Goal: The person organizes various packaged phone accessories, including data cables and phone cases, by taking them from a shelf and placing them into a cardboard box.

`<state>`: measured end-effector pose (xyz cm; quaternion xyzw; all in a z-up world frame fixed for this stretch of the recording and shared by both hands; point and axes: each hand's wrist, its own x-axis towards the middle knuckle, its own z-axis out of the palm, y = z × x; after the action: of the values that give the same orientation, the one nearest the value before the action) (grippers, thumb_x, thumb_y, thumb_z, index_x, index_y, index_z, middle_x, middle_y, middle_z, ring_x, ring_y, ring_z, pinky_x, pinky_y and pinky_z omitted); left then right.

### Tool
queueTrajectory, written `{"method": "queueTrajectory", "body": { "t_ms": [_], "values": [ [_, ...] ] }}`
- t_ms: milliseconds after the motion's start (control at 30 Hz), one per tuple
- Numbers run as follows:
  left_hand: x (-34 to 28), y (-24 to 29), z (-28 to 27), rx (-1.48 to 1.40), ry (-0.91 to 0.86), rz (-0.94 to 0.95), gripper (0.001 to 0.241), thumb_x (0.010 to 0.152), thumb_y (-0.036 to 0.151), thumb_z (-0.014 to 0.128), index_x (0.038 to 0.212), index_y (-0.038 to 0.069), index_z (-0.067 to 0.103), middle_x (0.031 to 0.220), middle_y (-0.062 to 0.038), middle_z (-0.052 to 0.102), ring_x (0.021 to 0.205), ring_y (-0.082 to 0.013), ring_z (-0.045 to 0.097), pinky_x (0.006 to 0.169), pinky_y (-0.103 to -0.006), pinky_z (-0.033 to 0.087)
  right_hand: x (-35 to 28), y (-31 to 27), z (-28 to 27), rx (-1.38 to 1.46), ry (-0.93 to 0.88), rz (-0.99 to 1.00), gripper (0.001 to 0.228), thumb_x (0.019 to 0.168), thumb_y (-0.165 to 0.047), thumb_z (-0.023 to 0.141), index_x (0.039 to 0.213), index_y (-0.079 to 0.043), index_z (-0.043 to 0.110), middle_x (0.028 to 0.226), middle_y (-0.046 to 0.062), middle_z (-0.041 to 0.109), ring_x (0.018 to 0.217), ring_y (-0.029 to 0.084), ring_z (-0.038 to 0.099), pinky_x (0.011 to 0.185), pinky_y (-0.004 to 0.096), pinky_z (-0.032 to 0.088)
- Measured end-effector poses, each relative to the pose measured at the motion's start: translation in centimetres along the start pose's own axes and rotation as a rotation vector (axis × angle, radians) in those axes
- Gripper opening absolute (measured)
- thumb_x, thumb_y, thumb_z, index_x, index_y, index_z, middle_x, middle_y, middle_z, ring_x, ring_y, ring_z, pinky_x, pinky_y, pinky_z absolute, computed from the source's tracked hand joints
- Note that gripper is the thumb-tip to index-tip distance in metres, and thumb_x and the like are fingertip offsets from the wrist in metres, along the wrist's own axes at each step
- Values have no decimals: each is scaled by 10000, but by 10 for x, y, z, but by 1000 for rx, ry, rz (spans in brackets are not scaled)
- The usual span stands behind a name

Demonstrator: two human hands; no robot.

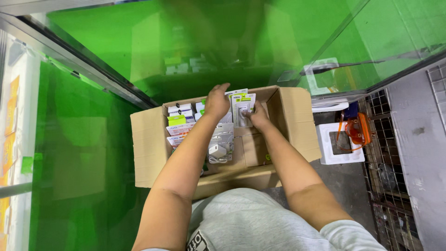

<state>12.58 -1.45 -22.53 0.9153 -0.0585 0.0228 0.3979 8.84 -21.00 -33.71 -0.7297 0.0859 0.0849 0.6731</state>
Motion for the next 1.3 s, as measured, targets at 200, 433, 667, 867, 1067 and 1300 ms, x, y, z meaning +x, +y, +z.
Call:
{"method": "queueTrajectory", "body": {
  "t_ms": [200,433,667,867,1067,1300],
  "values": [
    [4,0,17,77,-55,51,479,801,-21,636,1268,71,681,1232,-190,669,1145,-393,601,1004,-465,479,-5,-5,9,-21,86,-35,718,788,28,829,1360,-24,398,1221,128,661,1129,201,648,997,340,534],
    [2,-9,24,69,-32,56,447,809,-32,617,1235,66,710,1216,-174,695,1141,-374,605,1022,-448,490,3,7,14,9,-5,-23,663,798,-24,813,1368,-32,475,1234,127,701,1155,213,667,1014,348,531],
    [-2,12,-3,9,36,77,425,791,-22,647,1209,26,709,1216,-216,681,1159,-412,598,1011,-455,474,1,2,1,-282,26,-85,828,709,-48,893,1410,-10,453,1299,167,641,1201,252,607,1025,373,493],
    [6,113,-104,-446,467,186,186,926,20,708,1111,15,731,966,-116,742,793,-184,716,738,-286,591,-14,-112,-29,-539,12,-33,409,819,-156,836,1189,-37,707,1110,111,743,1013,195,679,905,340,544],
    [28,224,-218,-616,667,536,168,1024,-16,678,1192,0,688,1014,-54,712,904,-84,656,836,-231,579,-70,-336,-51,-340,320,-595,188,933,-123,761,1079,-8,737,911,55,757,784,94,678,714,254,556],
    [72,288,-227,-983,151,337,305,959,18,675,1258,4,613,878,-35,690,761,-72,651,657,-231,570,-39,-505,-89,-69,503,-824,152,1090,-134,678,1071,-13,588,896,86,719,668,149,736,524,253,560]
  ]
}}
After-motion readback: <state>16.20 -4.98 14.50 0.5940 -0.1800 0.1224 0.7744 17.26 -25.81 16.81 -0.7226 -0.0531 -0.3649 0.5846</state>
